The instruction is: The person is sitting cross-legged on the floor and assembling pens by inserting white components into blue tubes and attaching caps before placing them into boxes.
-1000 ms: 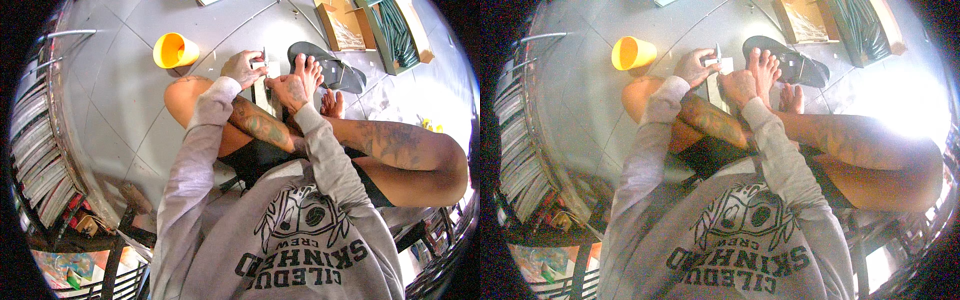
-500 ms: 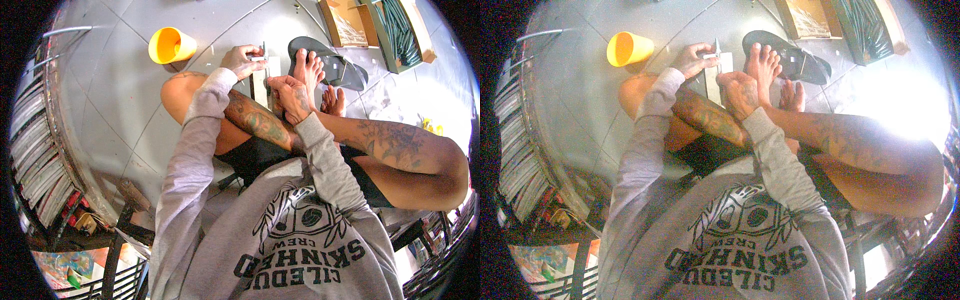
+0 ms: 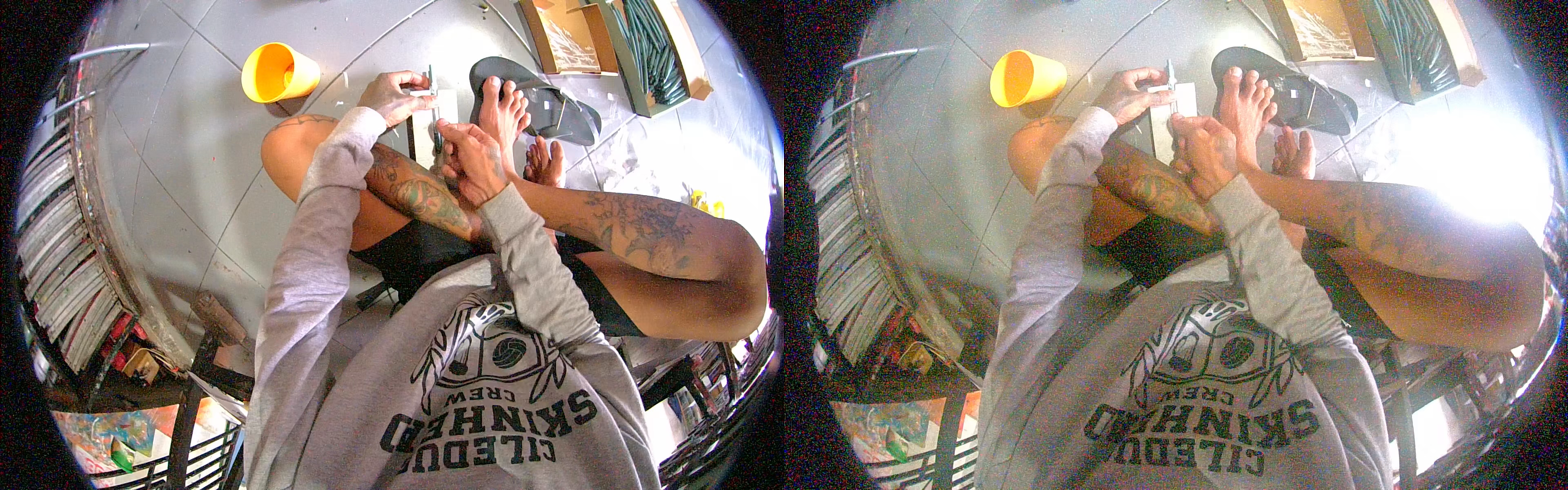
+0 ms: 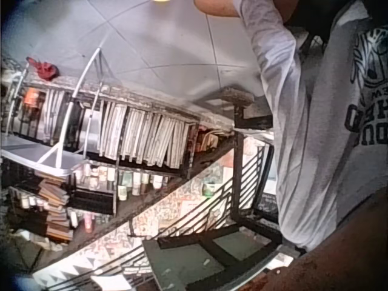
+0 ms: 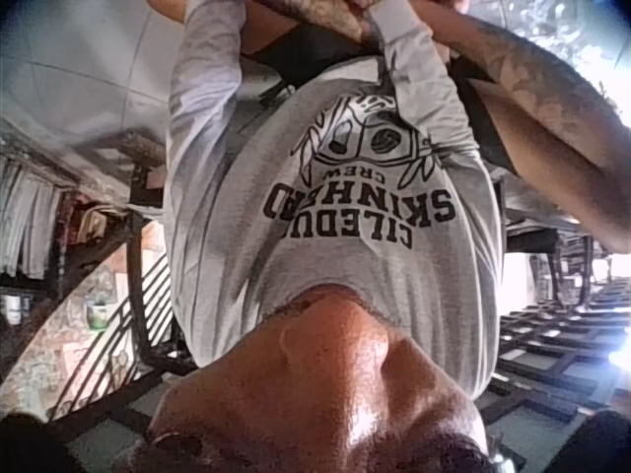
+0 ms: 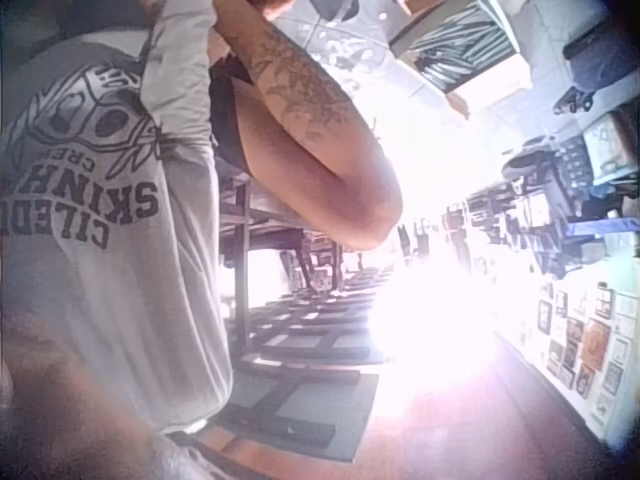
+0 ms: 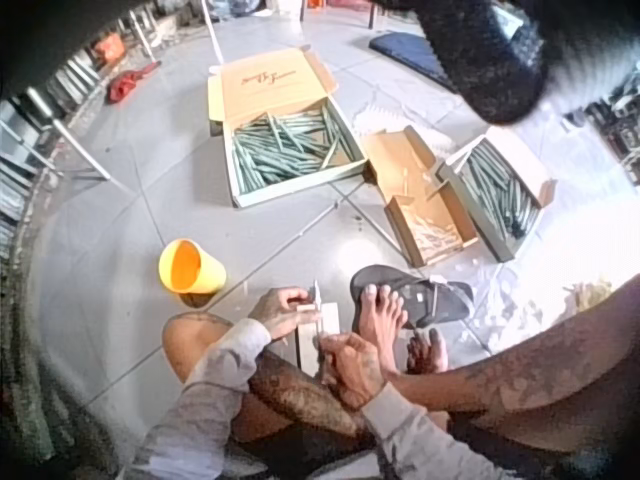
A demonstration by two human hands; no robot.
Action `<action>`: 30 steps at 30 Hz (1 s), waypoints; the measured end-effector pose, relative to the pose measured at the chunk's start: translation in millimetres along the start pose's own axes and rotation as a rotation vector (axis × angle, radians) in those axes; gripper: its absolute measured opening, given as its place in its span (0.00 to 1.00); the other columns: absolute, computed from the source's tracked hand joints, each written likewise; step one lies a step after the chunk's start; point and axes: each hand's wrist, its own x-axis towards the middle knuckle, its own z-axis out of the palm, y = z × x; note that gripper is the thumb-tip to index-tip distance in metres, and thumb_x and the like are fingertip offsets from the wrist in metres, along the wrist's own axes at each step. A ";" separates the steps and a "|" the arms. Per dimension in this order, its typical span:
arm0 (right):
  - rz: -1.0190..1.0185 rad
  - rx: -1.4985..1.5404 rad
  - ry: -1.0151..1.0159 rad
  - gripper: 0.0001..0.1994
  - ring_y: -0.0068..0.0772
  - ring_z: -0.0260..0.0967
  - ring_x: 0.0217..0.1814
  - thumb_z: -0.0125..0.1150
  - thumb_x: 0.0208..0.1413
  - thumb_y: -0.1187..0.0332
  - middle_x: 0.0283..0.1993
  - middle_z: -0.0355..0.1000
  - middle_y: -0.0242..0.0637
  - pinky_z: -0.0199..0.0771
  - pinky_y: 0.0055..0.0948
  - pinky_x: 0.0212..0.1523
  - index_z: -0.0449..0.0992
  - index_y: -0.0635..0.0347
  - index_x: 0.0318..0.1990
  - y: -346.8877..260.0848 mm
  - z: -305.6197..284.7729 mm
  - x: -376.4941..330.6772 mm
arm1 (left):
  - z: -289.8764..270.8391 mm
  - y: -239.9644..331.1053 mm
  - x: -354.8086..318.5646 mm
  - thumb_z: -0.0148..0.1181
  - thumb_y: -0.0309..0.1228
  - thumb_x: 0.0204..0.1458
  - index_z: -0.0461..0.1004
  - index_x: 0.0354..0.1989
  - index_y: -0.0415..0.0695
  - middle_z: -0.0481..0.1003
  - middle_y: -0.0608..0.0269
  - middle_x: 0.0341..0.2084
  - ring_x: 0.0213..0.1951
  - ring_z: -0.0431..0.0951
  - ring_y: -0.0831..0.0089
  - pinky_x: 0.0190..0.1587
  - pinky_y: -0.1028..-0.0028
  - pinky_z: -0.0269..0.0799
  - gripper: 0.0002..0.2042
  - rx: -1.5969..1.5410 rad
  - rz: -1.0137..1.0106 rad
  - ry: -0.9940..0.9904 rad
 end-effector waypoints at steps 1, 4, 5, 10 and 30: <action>0.001 0.019 0.000 0.11 0.22 0.61 0.15 0.67 0.58 0.64 0.21 0.68 0.30 0.61 0.24 0.13 0.73 0.61 0.35 1.1 1.0 -1.4 | 0.4 -1.8 0.4 0.74 0.49 0.43 0.82 0.46 0.48 0.83 0.64 0.43 0.44 0.81 0.72 0.51 0.72 0.73 0.24 -0.016 0.005 -0.006; 0.021 0.073 0.012 0.11 0.22 0.61 0.15 0.65 0.59 0.63 0.20 0.67 0.30 0.59 0.24 0.12 0.72 0.61 0.35 1.7 3.9 -5.4 | 2.2 -3.8 1.8 0.73 0.50 0.43 0.82 0.46 0.50 0.83 0.66 0.43 0.44 0.81 0.72 0.51 0.72 0.73 0.24 0.060 -0.017 0.015; 0.004 0.083 0.025 0.11 0.22 0.61 0.14 0.65 0.60 0.63 0.20 0.67 0.31 0.59 0.24 0.12 0.72 0.61 0.35 3.5 4.4 -5.0 | 2.8 -4.1 1.8 0.73 0.50 0.43 0.82 0.46 0.50 0.83 0.67 0.43 0.44 0.81 0.72 0.51 0.71 0.73 0.24 0.058 -0.011 0.018; -0.128 0.035 0.062 0.12 0.22 0.61 0.12 0.63 0.62 0.62 0.19 0.68 0.32 0.58 0.24 0.10 0.70 0.61 0.35 21.4 -0.2 1.0 | 4.4 -7.0 2.1 0.73 0.51 0.42 0.82 0.46 0.51 0.83 0.68 0.43 0.45 0.81 0.70 0.52 0.70 0.74 0.24 0.088 0.023 0.036; -0.202 -0.158 0.277 0.12 0.21 0.58 0.10 0.66 0.55 0.64 0.17 0.68 0.31 0.57 0.23 0.11 0.71 0.62 0.30 38.6 -0.9 4.0 | 14.6 -0.5 -12.1 0.68 0.48 0.49 0.79 0.47 0.45 0.81 0.55 0.42 0.45 0.81 0.59 0.51 0.64 0.75 0.22 0.282 0.135 0.213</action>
